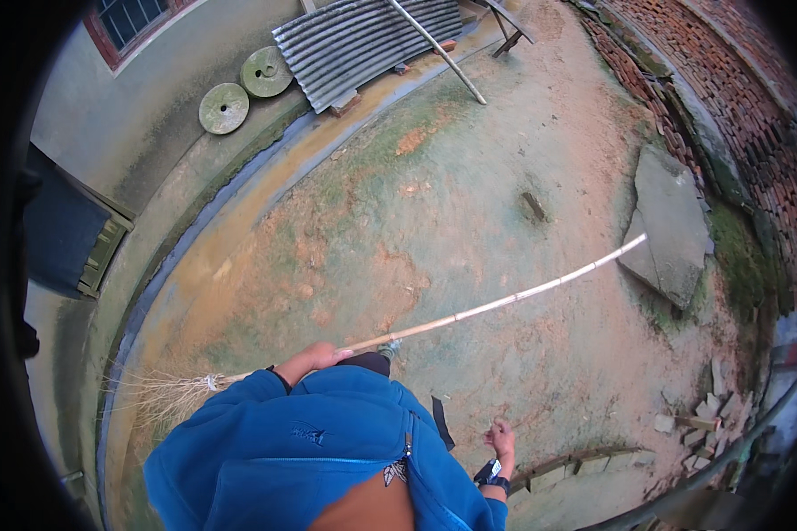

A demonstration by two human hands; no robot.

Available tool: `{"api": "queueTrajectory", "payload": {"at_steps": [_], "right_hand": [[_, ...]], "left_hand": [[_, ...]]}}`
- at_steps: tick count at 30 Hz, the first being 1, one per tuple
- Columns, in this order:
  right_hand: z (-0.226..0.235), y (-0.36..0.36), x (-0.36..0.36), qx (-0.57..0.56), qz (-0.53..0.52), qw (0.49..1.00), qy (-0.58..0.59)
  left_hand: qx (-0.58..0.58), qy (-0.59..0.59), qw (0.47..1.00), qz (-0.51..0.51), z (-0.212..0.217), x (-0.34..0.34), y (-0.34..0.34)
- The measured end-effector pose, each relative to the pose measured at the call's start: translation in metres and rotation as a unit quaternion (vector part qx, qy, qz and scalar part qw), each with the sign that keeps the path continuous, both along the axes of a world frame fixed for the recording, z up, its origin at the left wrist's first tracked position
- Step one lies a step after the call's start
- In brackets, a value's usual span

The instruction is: The person sweeps dry leaves on a concrete patio using a traditional broom, then walks to a fenced area and pulls weeds by hand near the fence line.

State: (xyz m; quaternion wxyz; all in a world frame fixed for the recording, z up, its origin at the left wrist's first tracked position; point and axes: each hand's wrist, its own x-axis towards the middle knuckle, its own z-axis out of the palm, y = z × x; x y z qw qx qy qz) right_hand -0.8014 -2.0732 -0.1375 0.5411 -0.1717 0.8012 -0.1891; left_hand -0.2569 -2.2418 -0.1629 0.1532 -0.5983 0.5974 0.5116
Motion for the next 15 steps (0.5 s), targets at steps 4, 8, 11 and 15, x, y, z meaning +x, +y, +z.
{"api": "queueTrajectory", "payload": {"at_steps": [4, 8, 11, 15], "right_hand": [[-0.005, -0.002, -0.066, 0.018, -0.126, 0.991, 0.045], [-0.050, -0.028, -0.116, 0.062, -0.147, 0.987, 0.035], [-0.075, -0.103, -0.160, 0.115, 0.016, 0.993, 0.039], [-0.077, -0.321, -0.231, 0.073, -0.010, 0.997, -0.023]], "left_hand": [[-0.035, 0.033, 0.998, 0.035, 0.021, -0.048, -0.106], [-0.033, 0.040, 0.998, 0.041, 0.005, -0.094, -0.200], [0.014, 0.058, 0.997, 0.053, -0.019, -0.128, -0.276], [-0.022, 0.034, 0.996, 0.084, -0.028, -0.167, -0.392]]}}
